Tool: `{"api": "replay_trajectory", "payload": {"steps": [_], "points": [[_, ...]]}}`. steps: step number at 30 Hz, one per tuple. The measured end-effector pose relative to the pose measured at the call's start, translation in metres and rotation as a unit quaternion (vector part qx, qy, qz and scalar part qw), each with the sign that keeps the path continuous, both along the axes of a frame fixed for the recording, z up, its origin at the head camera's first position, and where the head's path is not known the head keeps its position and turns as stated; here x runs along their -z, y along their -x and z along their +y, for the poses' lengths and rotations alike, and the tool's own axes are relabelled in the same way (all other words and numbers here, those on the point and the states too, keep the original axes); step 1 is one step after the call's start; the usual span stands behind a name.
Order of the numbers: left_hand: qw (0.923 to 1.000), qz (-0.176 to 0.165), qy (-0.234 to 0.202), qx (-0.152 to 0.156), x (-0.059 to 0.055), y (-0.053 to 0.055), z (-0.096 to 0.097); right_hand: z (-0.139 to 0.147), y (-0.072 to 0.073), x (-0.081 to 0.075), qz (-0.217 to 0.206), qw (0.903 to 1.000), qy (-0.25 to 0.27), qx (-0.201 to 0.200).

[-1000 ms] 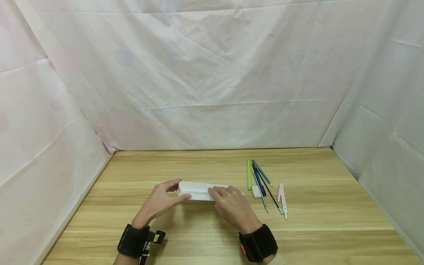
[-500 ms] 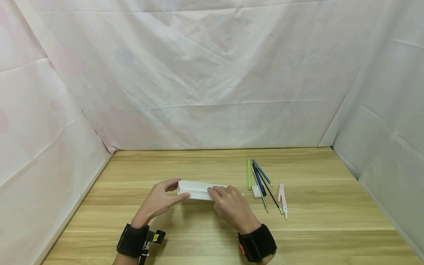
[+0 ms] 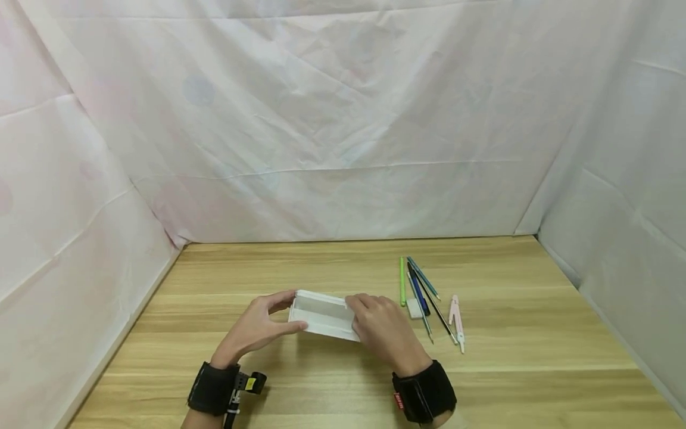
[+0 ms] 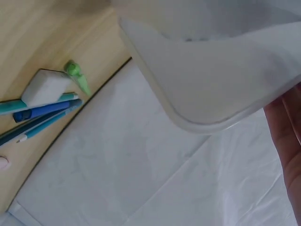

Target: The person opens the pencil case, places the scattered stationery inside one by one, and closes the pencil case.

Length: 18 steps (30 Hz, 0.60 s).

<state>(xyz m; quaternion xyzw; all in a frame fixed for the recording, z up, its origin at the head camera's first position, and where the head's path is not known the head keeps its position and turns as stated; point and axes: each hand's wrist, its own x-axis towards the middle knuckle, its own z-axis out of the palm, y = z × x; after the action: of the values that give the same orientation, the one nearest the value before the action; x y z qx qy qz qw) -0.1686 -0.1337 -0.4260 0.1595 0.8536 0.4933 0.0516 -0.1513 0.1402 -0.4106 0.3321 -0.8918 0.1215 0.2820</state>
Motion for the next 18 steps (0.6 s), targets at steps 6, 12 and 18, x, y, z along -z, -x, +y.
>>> {"api": "replay_trajectory", "payload": {"steps": [6,12,18], "points": [[0.9996,-0.001,0.02,0.022,0.005,0.002,-0.003,0.003,0.006,0.004,0.016,0.9997,0.011,0.013],[0.9989,-0.009,0.039,0.025,0.009,0.004,-0.004,0.004,0.012,0.01,0.051,0.9978,0.039,0.015],[0.9988,-0.013,0.04,0.024,0.01,0.005,-0.005,0.004,0.014,0.014,0.074,0.9943,0.063,0.043]]}}
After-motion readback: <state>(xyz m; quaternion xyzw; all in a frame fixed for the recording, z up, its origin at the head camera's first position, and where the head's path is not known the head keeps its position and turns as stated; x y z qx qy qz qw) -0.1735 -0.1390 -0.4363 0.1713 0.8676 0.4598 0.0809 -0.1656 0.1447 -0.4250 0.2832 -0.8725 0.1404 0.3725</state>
